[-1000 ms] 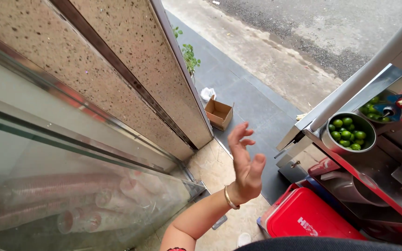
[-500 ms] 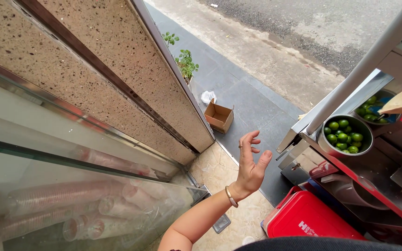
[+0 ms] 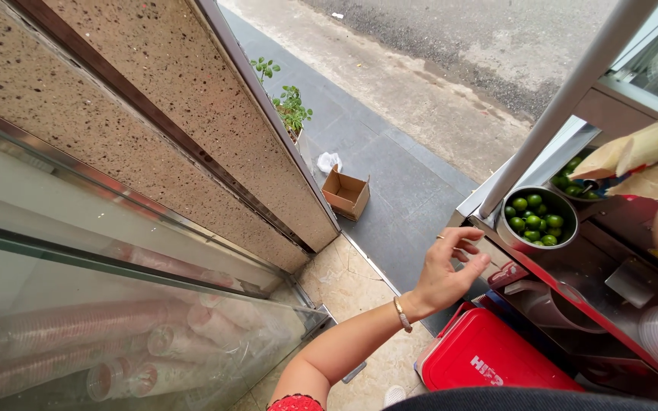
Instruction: Preparing a fruit-based juice drink by slicing kumquats, squeezing them into a cup with a strainer, and adding ice.
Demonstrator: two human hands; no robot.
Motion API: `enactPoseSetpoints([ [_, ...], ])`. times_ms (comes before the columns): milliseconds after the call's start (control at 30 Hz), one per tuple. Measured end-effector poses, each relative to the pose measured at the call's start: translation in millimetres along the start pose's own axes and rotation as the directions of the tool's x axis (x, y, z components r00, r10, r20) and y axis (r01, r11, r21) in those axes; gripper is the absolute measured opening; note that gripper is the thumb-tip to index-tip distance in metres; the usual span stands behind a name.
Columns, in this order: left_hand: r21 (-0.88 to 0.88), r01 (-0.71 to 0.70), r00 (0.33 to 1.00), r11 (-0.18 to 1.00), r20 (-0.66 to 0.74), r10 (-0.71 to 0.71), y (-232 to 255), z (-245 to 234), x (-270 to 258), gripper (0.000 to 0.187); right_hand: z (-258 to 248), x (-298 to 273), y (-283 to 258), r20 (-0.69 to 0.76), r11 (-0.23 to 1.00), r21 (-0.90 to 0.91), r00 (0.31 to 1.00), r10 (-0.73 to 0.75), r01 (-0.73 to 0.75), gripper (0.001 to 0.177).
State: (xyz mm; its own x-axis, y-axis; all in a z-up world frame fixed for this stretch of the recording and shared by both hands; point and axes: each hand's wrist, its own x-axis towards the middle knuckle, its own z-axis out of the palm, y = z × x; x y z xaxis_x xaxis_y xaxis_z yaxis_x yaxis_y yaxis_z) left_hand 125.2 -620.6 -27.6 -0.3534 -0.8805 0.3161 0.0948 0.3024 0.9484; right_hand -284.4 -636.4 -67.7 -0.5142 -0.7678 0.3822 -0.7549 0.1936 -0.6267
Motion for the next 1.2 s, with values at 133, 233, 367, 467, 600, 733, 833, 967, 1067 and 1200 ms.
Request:
enactPoseSetpoints([
  [133, -0.272, 0.159, 0.972, 0.949, 0.212, -0.102, 14, 29, 2, 0.044, -20, -127, -92, -0.287, 0.947, 0.055, 0.913, -0.288, 0.316, 0.042],
  [233, -0.503, 0.400, 0.902, 0.766, 0.365, -0.231, 14, 59, -3, 0.039, -36, -205, -133, -0.283, 0.851, -0.085, 0.806, -0.519, 0.518, 0.037],
  [367, -0.536, 0.472, 0.843, 0.700, 0.507, -0.180, -1, 94, -34, 0.025, -57, -266, -125, -0.247, 0.898, -0.044, 0.866, -0.435, 0.438, 0.039],
  [467, -0.472, 0.453, 0.825, 0.756, 0.543, -0.155, 17, 122, -66, 0.017, -108, -296, -126, -0.171, 0.963, 0.053, 0.952, -0.253, 0.265, 0.063],
  [600, -0.411, 0.538, 0.722, 0.736, 0.676, -0.151, 45, 181, -128, 0.017, -184, -340, -98, -0.087, 0.976, 0.204, 0.994, -0.064, 0.080, 0.124],
  [733, -0.343, 0.624, 0.584, 0.702, 0.802, -0.127, 74, 259, -207, 0.019, -269, -410, -39, 0.051, 0.834, 0.541, 0.994, 0.098, -0.110, 0.132],
  [833, -0.261, 0.646, 0.498, 0.718, 0.856, -0.137, 71, 316, -273, 0.019, -331, -460, -18, 0.156, 0.741, 0.603, 0.955, 0.254, -0.296, 0.132],
  [967, -0.157, 0.729, 0.368, 0.667, 0.910, -0.189, 66, 371, -360, 0.020, -392, -543, 19, 0.161, 0.681, 0.591, 0.890, 0.426, -0.432, 0.129],
  [1067, -0.123, 0.739, 0.356, 0.662, 0.906, -0.228, 58, 404, -390, 0.023, -432, -581, 62, -0.045, 0.897, 0.238, 0.919, 0.393, -0.372, 0.123],
  [1200, 0.001, 0.546, 0.464, 0.838, 0.832, -0.304, 10, 433, -422, 0.037, -449, -624, 129, -0.160, 0.899, -0.166, 0.911, 0.380, -0.404, 0.122],
])
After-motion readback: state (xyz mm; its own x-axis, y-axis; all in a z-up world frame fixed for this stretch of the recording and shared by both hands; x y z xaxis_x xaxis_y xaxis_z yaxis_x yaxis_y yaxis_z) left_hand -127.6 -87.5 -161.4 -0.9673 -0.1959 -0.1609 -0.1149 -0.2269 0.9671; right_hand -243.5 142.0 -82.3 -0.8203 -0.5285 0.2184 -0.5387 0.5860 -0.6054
